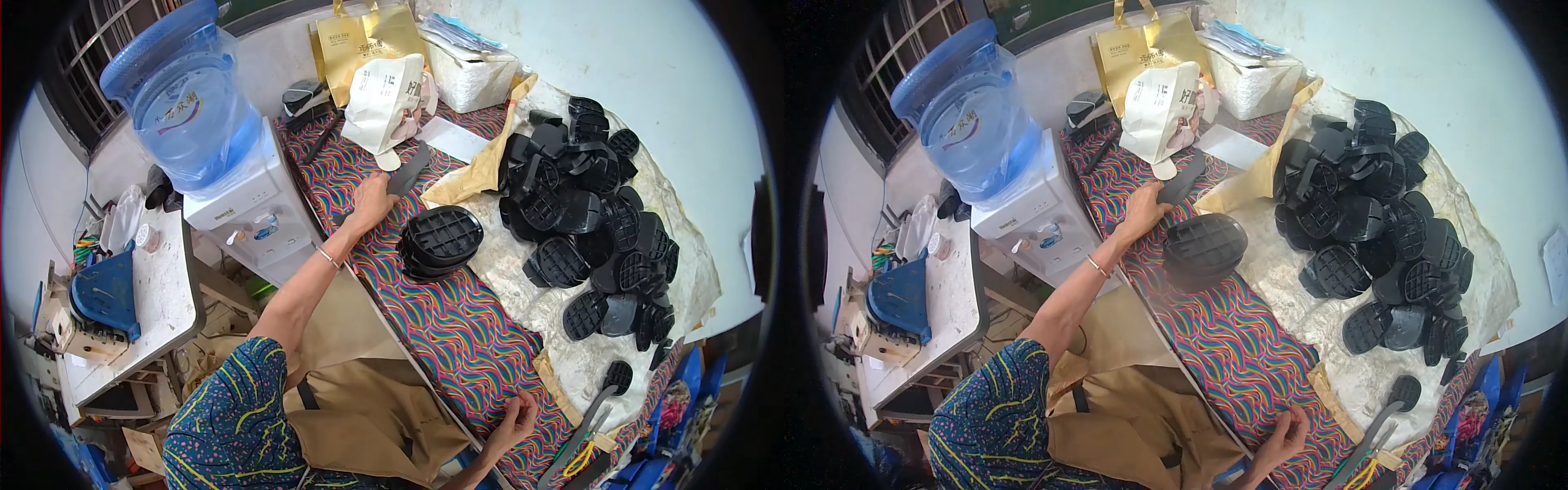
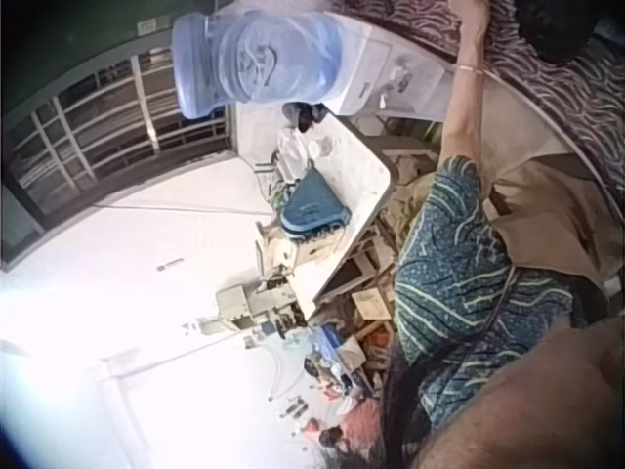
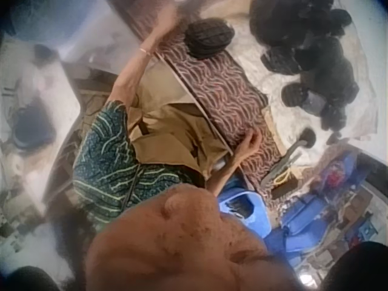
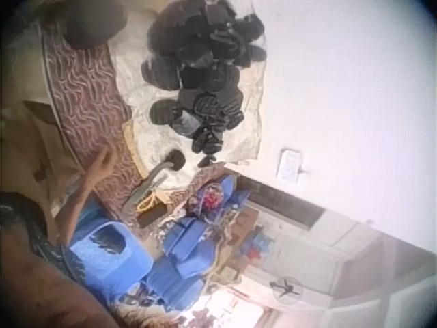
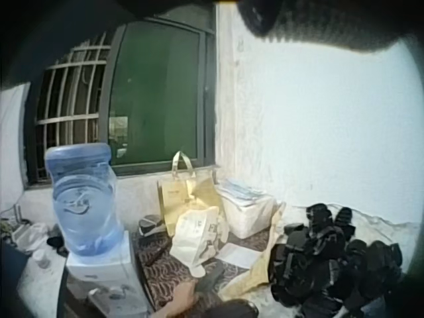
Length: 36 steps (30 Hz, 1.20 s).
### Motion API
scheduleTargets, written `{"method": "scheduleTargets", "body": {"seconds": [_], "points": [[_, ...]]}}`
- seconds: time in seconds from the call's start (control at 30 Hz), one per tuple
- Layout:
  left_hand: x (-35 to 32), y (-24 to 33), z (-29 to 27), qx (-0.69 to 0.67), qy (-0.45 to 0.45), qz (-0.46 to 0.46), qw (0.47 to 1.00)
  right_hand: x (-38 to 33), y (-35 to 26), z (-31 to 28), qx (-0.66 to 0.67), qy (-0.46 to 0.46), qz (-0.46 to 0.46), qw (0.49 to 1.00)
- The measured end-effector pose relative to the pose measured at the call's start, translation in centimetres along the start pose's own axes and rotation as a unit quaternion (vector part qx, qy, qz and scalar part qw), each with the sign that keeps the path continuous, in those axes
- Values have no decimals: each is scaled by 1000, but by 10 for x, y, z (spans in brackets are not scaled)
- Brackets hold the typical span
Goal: The person assembles black sandals by hand, pressing the sole into the upper and securing the strap. They handle multiple sandals one at a time, placing finished units into a blue bin and occasionally stacking them on the table.
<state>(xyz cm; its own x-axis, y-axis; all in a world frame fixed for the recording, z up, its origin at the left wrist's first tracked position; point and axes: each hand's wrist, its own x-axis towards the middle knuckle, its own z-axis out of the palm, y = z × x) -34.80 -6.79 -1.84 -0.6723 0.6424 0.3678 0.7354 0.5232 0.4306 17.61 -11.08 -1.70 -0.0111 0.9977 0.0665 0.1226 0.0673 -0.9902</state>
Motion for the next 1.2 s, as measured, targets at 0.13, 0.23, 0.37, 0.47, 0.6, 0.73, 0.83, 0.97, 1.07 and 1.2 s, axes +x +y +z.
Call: {"method": "scheduleTargets", "body": {"seconds": [0.13, 0.23, 0.37, 0.47, 0.6, 0.73, 0.83, 0.97, 1.07, 1.2], "points": [[2, 17, -6, -51, -40, -56, 996, 1, 3, -1, -3, 12, 3, 1000], [2, -1, 9, -137, 13, -12, 990, -1, 4, -5, -31, 32, 6, 999], [13, -47, 24, -76, 34, 64, 995, 5, -22, -16, 36, 26, 86, 995], [25, -77, 35, -115, 23, 82, 990, 18, -38, -55, -180, 115, -34, 976], [18, -43, -11, -250, 88, 37, 964, 40, -24, -118, -348, 248, -101, 898], [-25, 26, -72, -383, 226, 63, 893, 68, -6, -148, -546, 236, -114, 795], [-73, 96, -107, -393, 240, 88, 884, 78, 1, -153, -579, 217, -74, 783], [-132, 163, -105, -494, 102, 76, 860, 71, 4, -150, -480, 257, -87, 835], [-170, 217, -107, -343, 20, 267, 900, 44, -19, -131, -303, 230, -29, 924], [-167, 255, -109, -99, 75, 363, 923, 2, -58, -95, -160, 137, 12, 978]]}}
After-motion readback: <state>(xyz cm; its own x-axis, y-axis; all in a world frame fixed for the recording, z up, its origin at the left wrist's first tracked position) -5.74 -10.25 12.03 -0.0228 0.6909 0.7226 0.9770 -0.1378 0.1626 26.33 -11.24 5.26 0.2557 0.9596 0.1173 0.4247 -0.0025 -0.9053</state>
